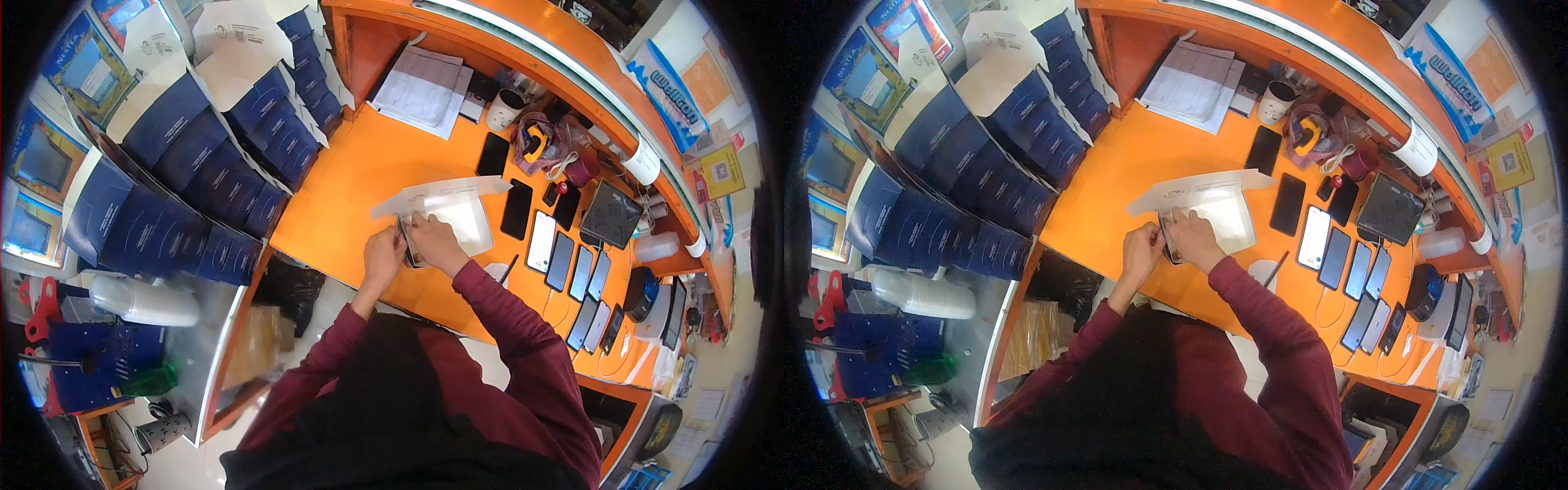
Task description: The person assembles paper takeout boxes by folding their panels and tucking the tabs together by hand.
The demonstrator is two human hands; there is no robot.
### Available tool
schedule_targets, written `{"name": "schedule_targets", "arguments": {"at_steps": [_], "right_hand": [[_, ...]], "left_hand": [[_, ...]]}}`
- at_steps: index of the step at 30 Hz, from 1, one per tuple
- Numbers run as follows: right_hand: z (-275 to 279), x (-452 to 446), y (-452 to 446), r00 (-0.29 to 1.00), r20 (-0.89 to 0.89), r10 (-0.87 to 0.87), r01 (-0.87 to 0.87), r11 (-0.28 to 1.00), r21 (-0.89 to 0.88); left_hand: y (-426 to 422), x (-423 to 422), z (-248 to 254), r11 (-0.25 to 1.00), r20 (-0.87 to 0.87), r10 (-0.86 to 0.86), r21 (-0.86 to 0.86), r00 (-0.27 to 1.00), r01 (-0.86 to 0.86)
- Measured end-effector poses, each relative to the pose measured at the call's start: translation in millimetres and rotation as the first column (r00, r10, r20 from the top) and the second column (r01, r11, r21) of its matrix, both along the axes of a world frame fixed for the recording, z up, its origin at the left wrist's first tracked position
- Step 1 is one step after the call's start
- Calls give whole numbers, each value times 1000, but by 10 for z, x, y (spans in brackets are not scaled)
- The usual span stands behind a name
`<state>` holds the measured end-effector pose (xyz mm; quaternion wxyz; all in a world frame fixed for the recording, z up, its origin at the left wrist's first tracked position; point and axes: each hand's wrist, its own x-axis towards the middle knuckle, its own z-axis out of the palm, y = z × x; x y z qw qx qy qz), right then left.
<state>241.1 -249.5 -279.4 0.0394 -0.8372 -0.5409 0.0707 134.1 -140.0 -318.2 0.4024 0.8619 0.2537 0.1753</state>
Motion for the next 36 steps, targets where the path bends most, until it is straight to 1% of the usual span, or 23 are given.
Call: {"name": "schedule_targets", "arguments": {"at_steps": [2, 5, 6, 7, 8, 9, 10, 11, 13, 14, 15, 16, 17, 19, 20, 23, 24, 28, 29, 30, 34, 36], "right_hand": [[53, -36, -35, 999, -25, -25, 24, 1000, -15], [105, -14, -111, 988, -146, -52, 58, 998, 38], [103, -3, -155, 970, -235, -62, 108, 976, 188], [94, 7, -225, 946, -320, -57, 168, 928, 332], [78, -17, -304, 915, -403, -38, 238, 856, 460], [130, -101, -396, 925, -363, -113, 331, 708, 624], [178, -149, -527, 949, -196, -247, 303, 540, 785], [162, -115, -623, 899, -255, -357, 393, 397, 829], [70, -82, -829, 748, -401, -529, 509, 70, 858], [-30, -20, -923, 762, -466, -449, 573, 134, 809], [-145, 108, -983, 762, -533, -367, 624, 201, 755], [-265, 150, -1022, 730, -627, -271, 682, 239, 691], [-373, 190, -1058, 673, -715, -188, 735, 281, 617], [-538, 212, -1115, 455, -890, 3, 837, 339, 429], [-573, 160, -1097, 614, -790, 9, 749, 310, 586], [-667, -12, -1174, 549, -830, -96, 812, 297, 502], [-686, -48, -1146, 594, -800, -86, 795, 215, 567], [-738, 11, -1230, 508, -819, -267, 836, 382, 394], [-479, -28, -1238, 494, -814, -305, 840, 410, 356], [-336, -53, -1237, 480, -808, -341, 842, 437, 315], [-808, 29, -1193, 554, -802, -225, 819, 319, 477], [-877, 55, -1155, 599, -785, -158, 795, 240, 557]], "left_hand": [[12, -4, 12, 1000, 17, 1, -14, 1000, -1], [74, -26, 26, 1000, 30, -24, 4, 999, 24], [133, -24, 35, 999, 35, -37, 21, 999, 36], [219, -20, 39, 998, 28, -37, 44, 999, 36], [307, -39, 32, 997, 17, -40, 66, 999, 38], [365, -54, 96, 995, 6, -43, 87, 999, 42], [398, -87, 168, 992, -19, 4, 125, 1000, -1], [385, -72, 307, 976, 54, 16, 217, 998, -27], [329, -44, 535, 919, 202, 14, 383, 979, -92], [275, 23, 599, 936, 131, -141, 340, 981, 89], [207, 134, 551, 907, 163, -355, 300, 921, 297], [129, 253, 523, 820, 51, -526, 293, 849, 491], [50, 352, 499, 699, -58, -675, 269, 736, 662], [-106, 455, 324, 529, -264, -729, 368, 631, 765], [-180, 458, 318, 471, -403, -685, 391, 607, 791], [-261, 488, 281, 443, -472, -673, 359, 569, 821], [-281, 488, 266, 430, -479, -676, 361, 560, 828], [-314, 495, 326, 403, -515, -664, 364, 542, 839], [-324, 505, 353, 399, -525, -660, 362, 538, 843], [-321, 516, 355, 392, -523, -664, 364, 534, 845], [-274, 529, 285, 388, -493, -693, 358, 525, 849], [-259, 528, 315, 405, -483, -702, 334, 523, 851]]}}
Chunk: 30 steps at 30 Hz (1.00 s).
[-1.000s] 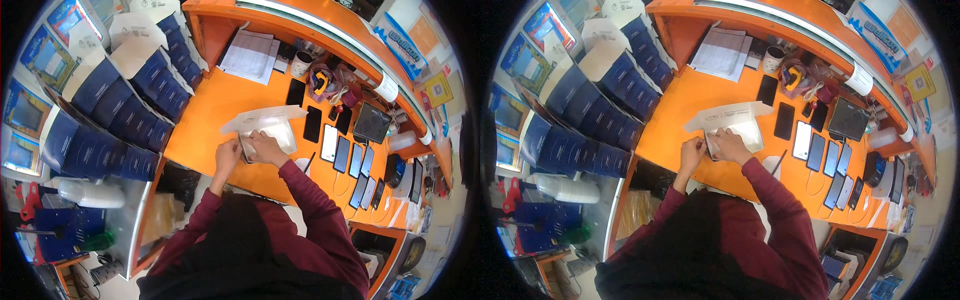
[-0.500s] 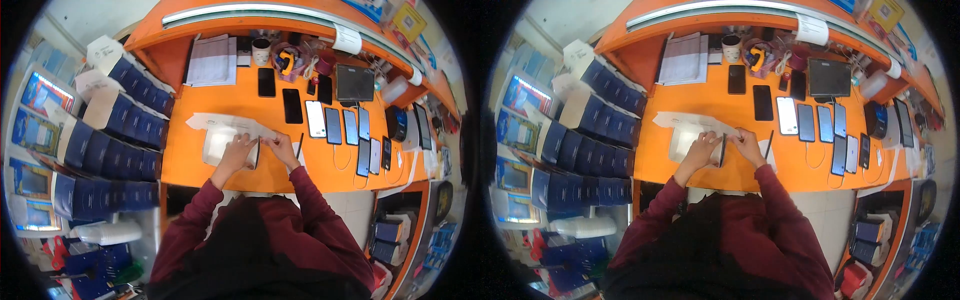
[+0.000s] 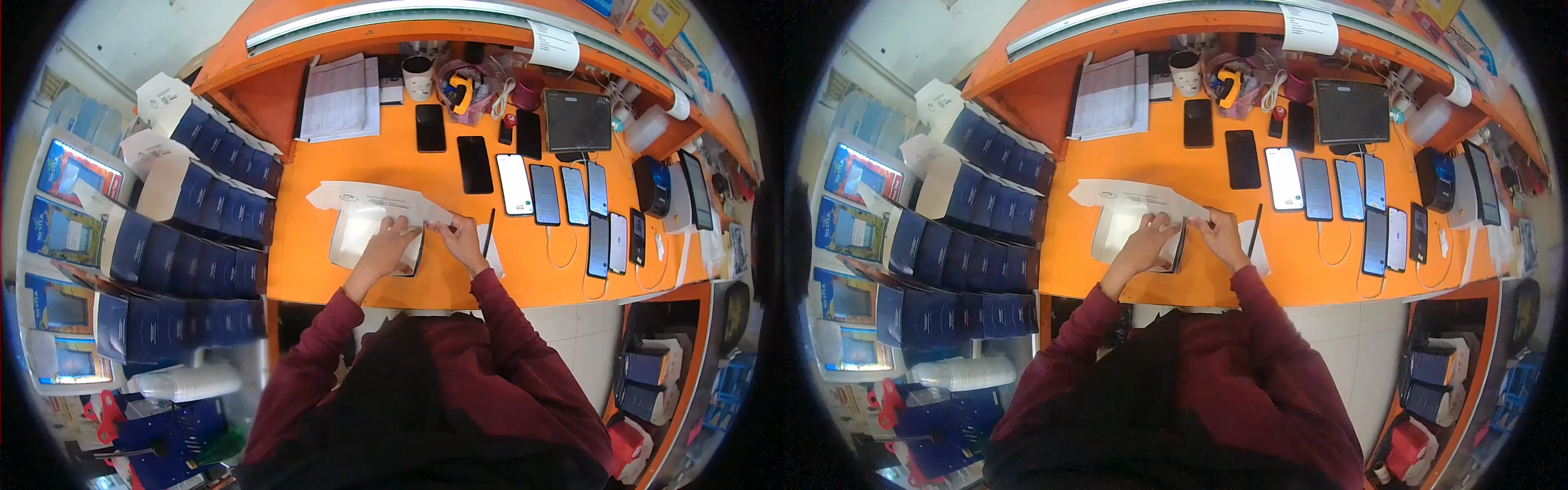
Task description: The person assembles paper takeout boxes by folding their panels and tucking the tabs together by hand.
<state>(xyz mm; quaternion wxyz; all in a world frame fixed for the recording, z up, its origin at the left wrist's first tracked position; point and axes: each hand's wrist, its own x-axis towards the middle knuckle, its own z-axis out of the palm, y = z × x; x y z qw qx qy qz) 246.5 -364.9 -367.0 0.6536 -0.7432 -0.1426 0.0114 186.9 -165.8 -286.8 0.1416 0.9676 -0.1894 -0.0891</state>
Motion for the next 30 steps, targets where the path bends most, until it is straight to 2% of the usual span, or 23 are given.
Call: {"name": "schedule_targets", "arguments": {"at_steps": [2, 3, 6, 9, 12, 15, 16, 19, 22, 24, 25, 27, 28, 30], "right_hand": [[-17, 45, 16, 999, 43, 5, -8, 998, 60], [-8, 66, 24, 998, 59, 14, -18, 997, 78], [267, 115, 12, 998, -53, 32, -32, 999, -7], [375, -87, 88, 960, 126, -249, 268, 949, -168], [431, -440, 126, 938, -180, -297, 279, 953, -117], [317, -599, 176, 992, 31, -122, 125, 979, -163], [294, -604, 186, 994, -53, -97, 91, 991, -101], [491, -637, 148, 984, -178, -20, 8, 998, -65], [520, -677, 144, 997, -83, 0, -7, 996, -90], [526, -675, 144, 995, -95, 11, -22, 993, -115], [534, -661, 135, 995, -98, 13, -26, 992, -127], [635, -674, 81, 973, 229, 6, 68, 947, -313], [707, -682, 38, 924, 381, 25, 136, 911, -390], [913, -598, -72, 793, 515, 326, 64, 796, -602]], "left_hand": [[5, -3, 36, 1000, -41, 20, -19, 999, -21], [25, -13, -26, 994, 15, 47, -97, 999, -45], [86, -83, -179, 947, 112, 143, -305, 983, -103], [234, -165, -16, 884, 84, 285, -408, 955, -227], [385, -271, 74, 799, 5, 462, -436, 887, -414], [478, -239, -140, 855, 65, 429, -351, 901, -382], [498, -213, -202, 870, 82, 427, -308, 900, -385], [497, -164, -239, 893, 111, 426, -210, 898, -398], [486, -142, -230, 889, 81, 433, -203, 898, -411], [469, -156, -132, 881, 44, 440, -216, 897, -421], [477, -218, -74, 860, 40, 417, -341, 908, -380], [481, -433, 185, 774, 49, 362, -573, 931, -270], [503, -560, 287, 860, 198, 319, -472, 927, -195], [587, -845, 404, 973, 457, 175, -218, 872, -81]]}}
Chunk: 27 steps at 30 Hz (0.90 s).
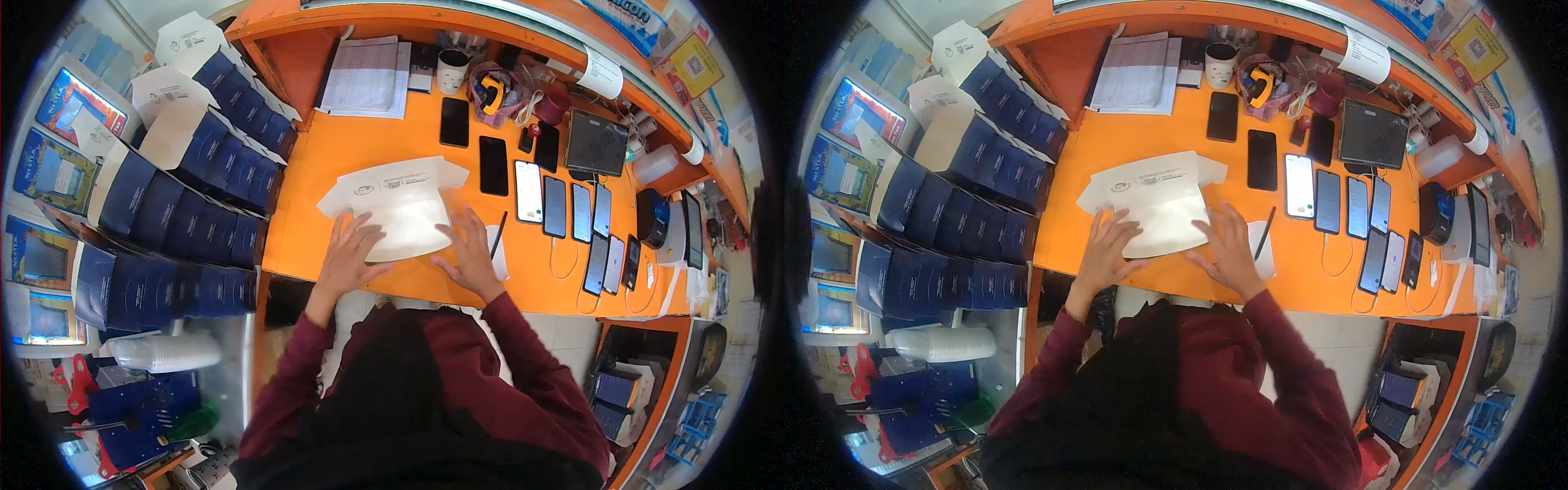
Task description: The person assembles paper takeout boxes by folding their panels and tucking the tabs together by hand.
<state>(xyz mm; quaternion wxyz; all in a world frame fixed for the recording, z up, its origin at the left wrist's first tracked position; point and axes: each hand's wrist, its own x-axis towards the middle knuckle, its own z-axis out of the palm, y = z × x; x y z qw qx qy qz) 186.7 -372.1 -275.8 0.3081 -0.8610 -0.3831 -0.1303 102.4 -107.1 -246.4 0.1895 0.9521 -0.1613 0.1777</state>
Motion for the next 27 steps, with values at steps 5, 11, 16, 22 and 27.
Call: {"name": "schedule_targets", "arguments": {"at_steps": [5, 11, 16, 22, 27], "right_hand": [[-239, 382, -109, 903, 168, 396, -318, 877, -359], [-318, 497, -98, 844, 197, 499, -431, 850, -303], [-413, 494, -110, 846, 247, 474, -400, 868, -294], [-8, 319, -30, 984, 23, 178, -179, 982, 61], [-183, 492, 268, 923, -340, -179, 246, 955, 164]], "left_hand": [[224, -172, -492, 986, -133, -47, 152, 990, 67], [251, -132, -565, 991, -133, -92, 89, 987, 104], [241, -148, -621, 996, -144, -81, 28, 986, 86], [80, -146, -331, 972, 33, 157, -185, 987, -148], [-230, 169, -491, 613, -214, 579, -523, 787, -593]]}}
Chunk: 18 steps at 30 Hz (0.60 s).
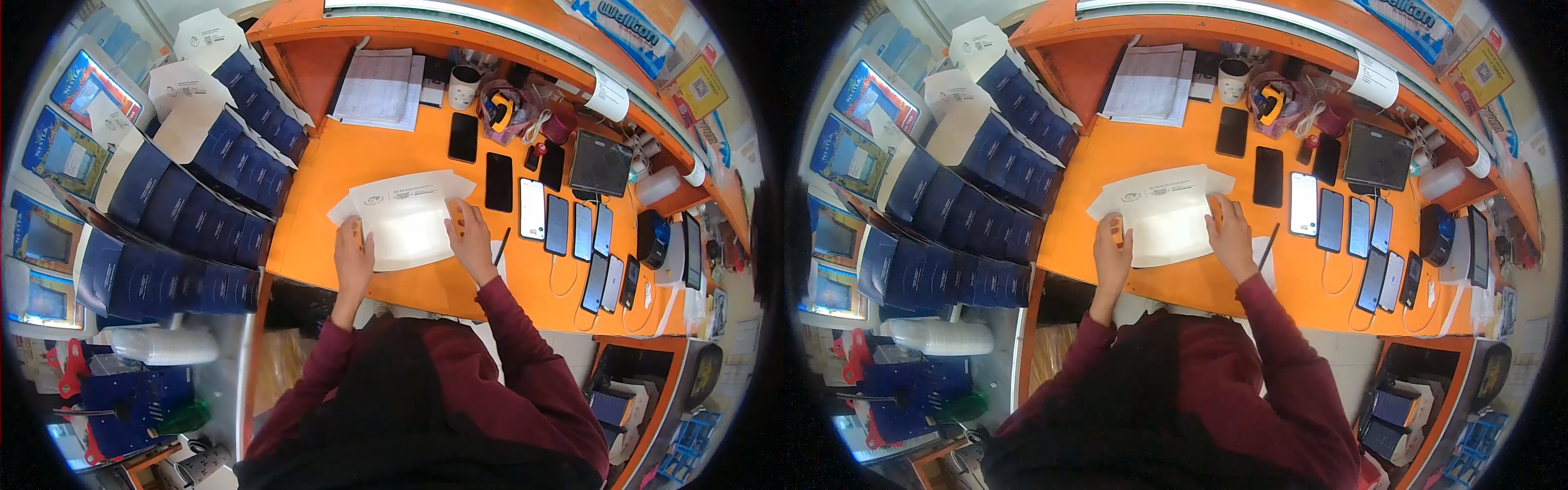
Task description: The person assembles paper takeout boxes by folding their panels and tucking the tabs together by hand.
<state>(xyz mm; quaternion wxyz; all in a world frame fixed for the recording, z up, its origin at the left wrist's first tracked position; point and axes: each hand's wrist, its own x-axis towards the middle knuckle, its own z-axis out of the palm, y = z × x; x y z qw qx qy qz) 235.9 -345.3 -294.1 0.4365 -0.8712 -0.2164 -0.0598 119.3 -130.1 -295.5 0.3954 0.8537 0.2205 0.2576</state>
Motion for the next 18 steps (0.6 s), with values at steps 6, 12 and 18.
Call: {"name": "schedule_targets", "arguments": {"at_steps": [6, 12, 18], "right_hand": [[-152, -50, 87, 995, 67, -79, 89, 982, -169], [-297, -33, 42, 992, 123, -35, 66, 966, -252], [-260, -6, 56, 994, 99, -50, 74, 963, -259]], "left_hand": [[-35, 107, -142, 976, -90, 82, 207, 993, -62], [-45, 168, -163, 960, -197, 115, 276, 974, -58], [-52, 221, -153, 941, -244, 140, 334, 960, -53]]}}
